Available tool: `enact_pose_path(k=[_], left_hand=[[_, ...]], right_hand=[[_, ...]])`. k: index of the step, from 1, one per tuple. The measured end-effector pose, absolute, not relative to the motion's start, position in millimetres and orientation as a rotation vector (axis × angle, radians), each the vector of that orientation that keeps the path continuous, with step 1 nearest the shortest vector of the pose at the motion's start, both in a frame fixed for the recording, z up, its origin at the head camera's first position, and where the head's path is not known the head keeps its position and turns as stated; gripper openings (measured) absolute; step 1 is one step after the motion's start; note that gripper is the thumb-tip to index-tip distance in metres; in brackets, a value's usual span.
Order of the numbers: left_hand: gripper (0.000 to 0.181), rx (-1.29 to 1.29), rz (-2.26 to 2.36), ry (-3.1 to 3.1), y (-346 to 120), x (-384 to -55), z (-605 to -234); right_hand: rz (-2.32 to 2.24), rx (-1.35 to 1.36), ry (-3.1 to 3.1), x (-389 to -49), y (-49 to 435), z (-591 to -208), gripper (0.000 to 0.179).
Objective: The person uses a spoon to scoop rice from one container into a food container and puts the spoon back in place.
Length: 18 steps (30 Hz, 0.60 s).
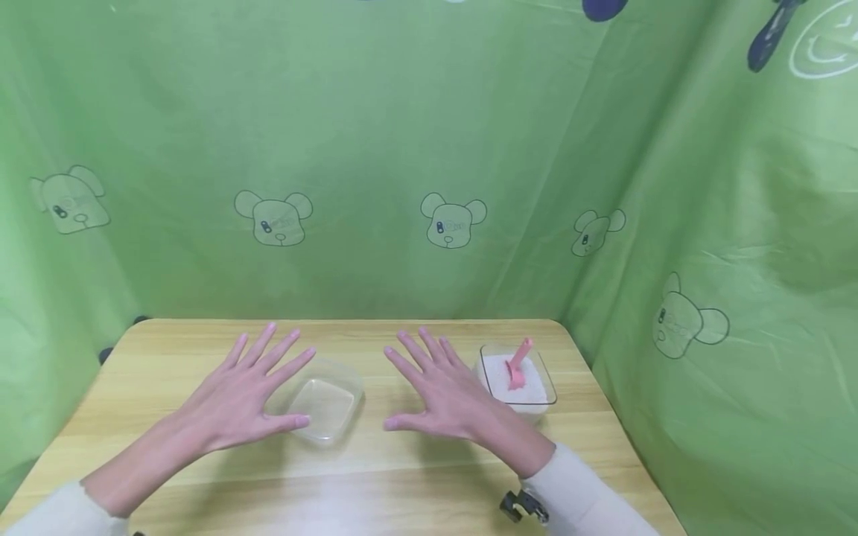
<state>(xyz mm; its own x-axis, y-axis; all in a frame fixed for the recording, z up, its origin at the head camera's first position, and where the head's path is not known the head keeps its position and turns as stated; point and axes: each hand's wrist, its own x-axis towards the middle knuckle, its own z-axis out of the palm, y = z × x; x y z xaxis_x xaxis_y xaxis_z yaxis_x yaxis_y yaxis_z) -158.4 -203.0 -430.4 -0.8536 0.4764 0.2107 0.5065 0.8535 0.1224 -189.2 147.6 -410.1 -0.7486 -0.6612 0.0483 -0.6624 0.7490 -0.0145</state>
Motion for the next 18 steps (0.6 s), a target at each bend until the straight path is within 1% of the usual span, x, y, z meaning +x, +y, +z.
enact_pose_path(k=[18], left_hand=[[0.090,-0.733,-0.281,-2.844,-207,-170,-446]], right_hand=[[0.093,1.050,-2.973,-192,134,-428,0.104]])
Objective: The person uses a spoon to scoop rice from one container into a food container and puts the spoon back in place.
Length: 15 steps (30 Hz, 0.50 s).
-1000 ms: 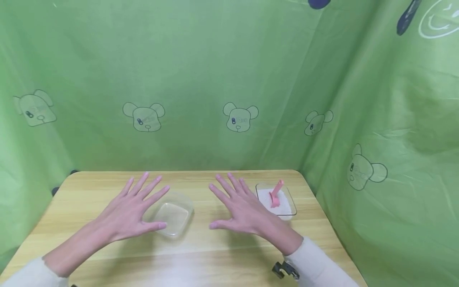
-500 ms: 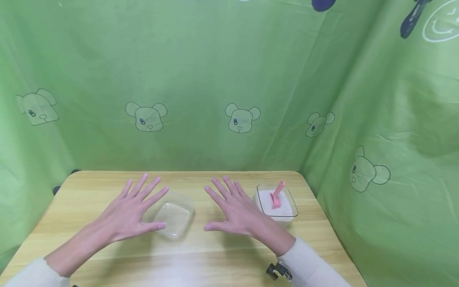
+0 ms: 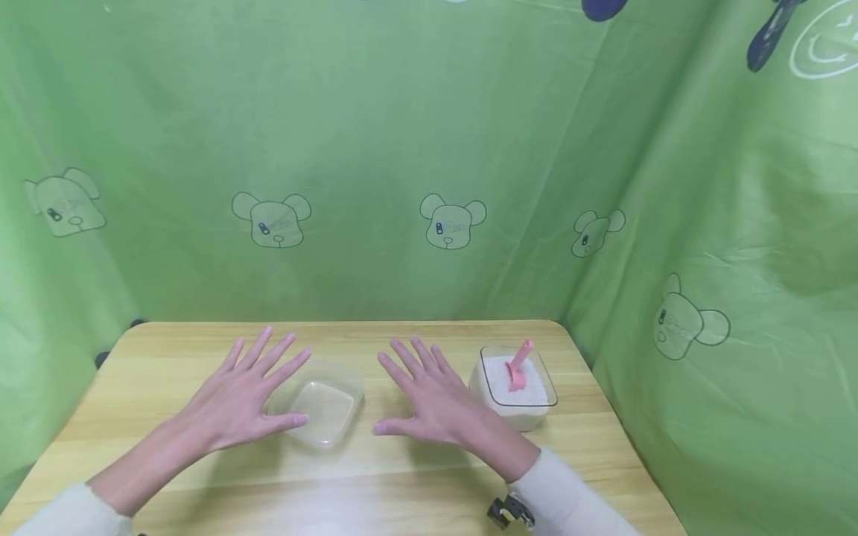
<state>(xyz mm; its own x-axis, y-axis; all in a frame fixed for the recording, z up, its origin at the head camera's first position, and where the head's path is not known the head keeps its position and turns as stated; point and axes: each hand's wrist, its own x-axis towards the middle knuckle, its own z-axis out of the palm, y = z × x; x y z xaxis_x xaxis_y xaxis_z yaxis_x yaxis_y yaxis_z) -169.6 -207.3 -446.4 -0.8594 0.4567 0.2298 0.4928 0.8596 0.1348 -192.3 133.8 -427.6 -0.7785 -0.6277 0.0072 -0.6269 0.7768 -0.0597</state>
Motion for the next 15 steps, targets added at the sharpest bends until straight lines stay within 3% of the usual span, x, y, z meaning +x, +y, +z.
enact_pose_path(k=[15], left_hand=[[0.092,-0.696,-0.300,-2.877,-212,-178,-462]], right_hand=[[-0.109,-0.966,2.914,-193,120,-445,0.106]])
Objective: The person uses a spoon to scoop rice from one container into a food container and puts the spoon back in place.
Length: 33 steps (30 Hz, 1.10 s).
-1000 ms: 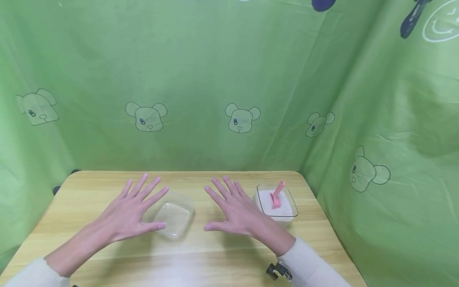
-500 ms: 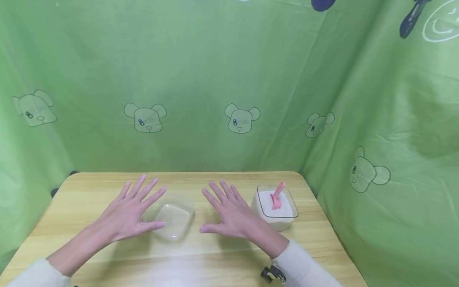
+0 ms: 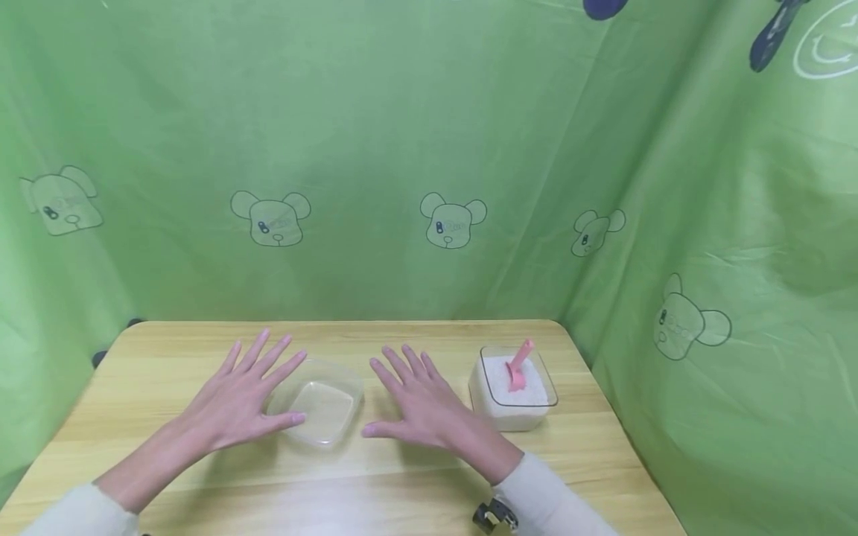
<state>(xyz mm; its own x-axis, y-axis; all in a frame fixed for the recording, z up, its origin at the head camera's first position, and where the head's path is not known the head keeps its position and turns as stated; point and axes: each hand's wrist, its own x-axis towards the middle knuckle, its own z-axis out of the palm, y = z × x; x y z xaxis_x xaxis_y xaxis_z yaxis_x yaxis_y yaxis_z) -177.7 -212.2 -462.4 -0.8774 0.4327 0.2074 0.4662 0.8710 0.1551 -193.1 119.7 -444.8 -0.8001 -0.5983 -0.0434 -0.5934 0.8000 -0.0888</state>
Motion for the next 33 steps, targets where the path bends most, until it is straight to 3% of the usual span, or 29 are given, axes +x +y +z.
enact_pose_path(k=[33], left_hand=[[0.091,-0.634,-0.325,-2.913,-221,-190,-496]], right_hand=[[-0.262,-0.844,2.881,-197,101,-482,0.105]])
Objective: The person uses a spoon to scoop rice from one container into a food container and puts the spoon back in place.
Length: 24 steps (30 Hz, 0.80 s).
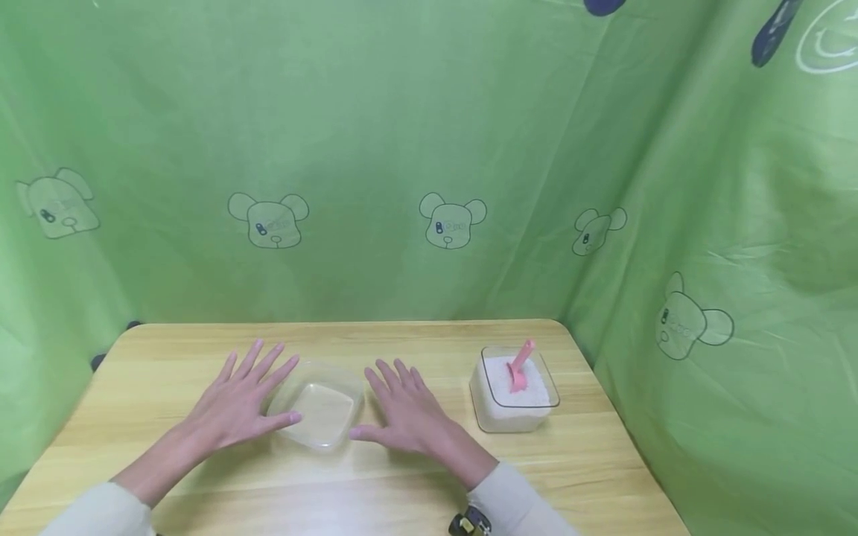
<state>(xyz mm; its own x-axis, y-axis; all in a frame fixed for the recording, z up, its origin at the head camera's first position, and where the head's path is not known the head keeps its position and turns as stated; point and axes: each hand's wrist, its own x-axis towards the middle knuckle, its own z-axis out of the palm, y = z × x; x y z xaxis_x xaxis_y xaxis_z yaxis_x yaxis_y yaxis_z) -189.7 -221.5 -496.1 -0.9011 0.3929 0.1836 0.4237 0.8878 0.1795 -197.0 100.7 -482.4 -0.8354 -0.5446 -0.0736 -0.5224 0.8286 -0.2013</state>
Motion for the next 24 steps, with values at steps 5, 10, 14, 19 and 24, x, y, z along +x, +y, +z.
enact_pose_path(k=[5,10,14,19,24], left_hand=[[0.091,-0.616,-0.342,-2.930,-221,-192,-498],[0.092,-0.606,-0.357,-2.950,-222,-193,-503],[0.093,-0.611,-0.364,-2.954,-221,-194,-506],[0.092,-0.606,-0.365,-2.956,-222,-196,-511],[0.092,-0.611,-0.352,-2.955,-221,-199,-515]], right_hand=[[-0.277,-0.827,2.877,-196,97,-487,0.104],[-0.245,-0.821,2.891,-195,94,-493,0.105],[-0.236,-0.809,2.890,-194,91,-496,0.108],[-0.207,-0.805,2.908,-195,87,-500,0.111],[-0.208,-0.801,2.921,-196,84,-505,0.111]])
